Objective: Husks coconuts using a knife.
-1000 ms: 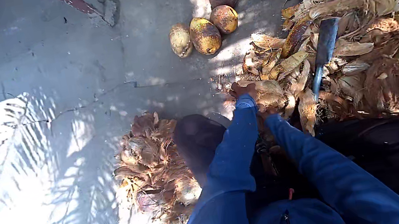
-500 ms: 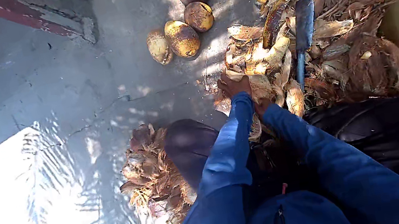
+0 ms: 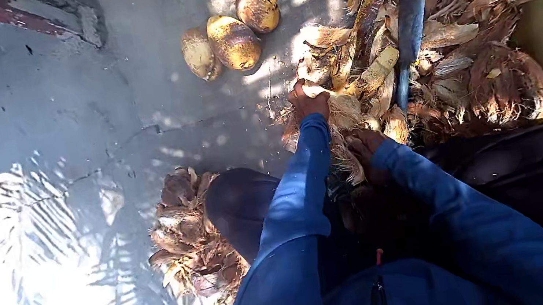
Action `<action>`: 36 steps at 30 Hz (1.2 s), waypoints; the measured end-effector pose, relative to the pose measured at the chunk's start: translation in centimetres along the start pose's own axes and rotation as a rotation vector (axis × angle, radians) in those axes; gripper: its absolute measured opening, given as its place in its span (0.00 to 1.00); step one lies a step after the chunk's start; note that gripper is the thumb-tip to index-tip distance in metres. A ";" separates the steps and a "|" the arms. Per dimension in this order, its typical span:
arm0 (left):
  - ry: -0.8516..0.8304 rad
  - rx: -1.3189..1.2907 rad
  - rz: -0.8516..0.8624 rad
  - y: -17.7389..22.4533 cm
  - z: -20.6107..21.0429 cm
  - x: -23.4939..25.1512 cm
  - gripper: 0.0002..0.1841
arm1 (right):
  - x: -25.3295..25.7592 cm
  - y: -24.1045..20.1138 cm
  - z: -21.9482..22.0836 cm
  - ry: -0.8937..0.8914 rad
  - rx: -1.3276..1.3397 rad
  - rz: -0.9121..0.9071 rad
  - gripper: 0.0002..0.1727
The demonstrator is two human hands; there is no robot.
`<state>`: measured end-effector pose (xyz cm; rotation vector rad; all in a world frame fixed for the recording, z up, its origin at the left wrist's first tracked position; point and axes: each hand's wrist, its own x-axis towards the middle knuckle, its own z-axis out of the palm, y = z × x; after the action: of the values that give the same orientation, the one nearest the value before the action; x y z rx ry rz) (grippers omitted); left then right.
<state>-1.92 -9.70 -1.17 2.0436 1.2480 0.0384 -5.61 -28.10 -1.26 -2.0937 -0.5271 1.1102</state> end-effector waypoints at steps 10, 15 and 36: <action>-0.084 -0.284 0.019 -3.3 -0.4 3.1 0.46 | 4.3 0.9 -0.8 0.131 -0.304 0.151 0.30; -0.134 -0.339 -0.087 -5.0 -1.4 4.8 0.30 | -0.3 -3.8 -1.4 -0.168 -0.374 0.273 0.25; -0.507 -0.992 -0.020 -10.9 -3.3 0.1 0.42 | 3.5 5.7 -7.5 0.306 -0.110 0.607 0.45</action>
<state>-11.37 -4.87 -5.30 1.0755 0.6964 0.0998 2.72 -32.70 -4.48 -2.5436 0.2200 1.0547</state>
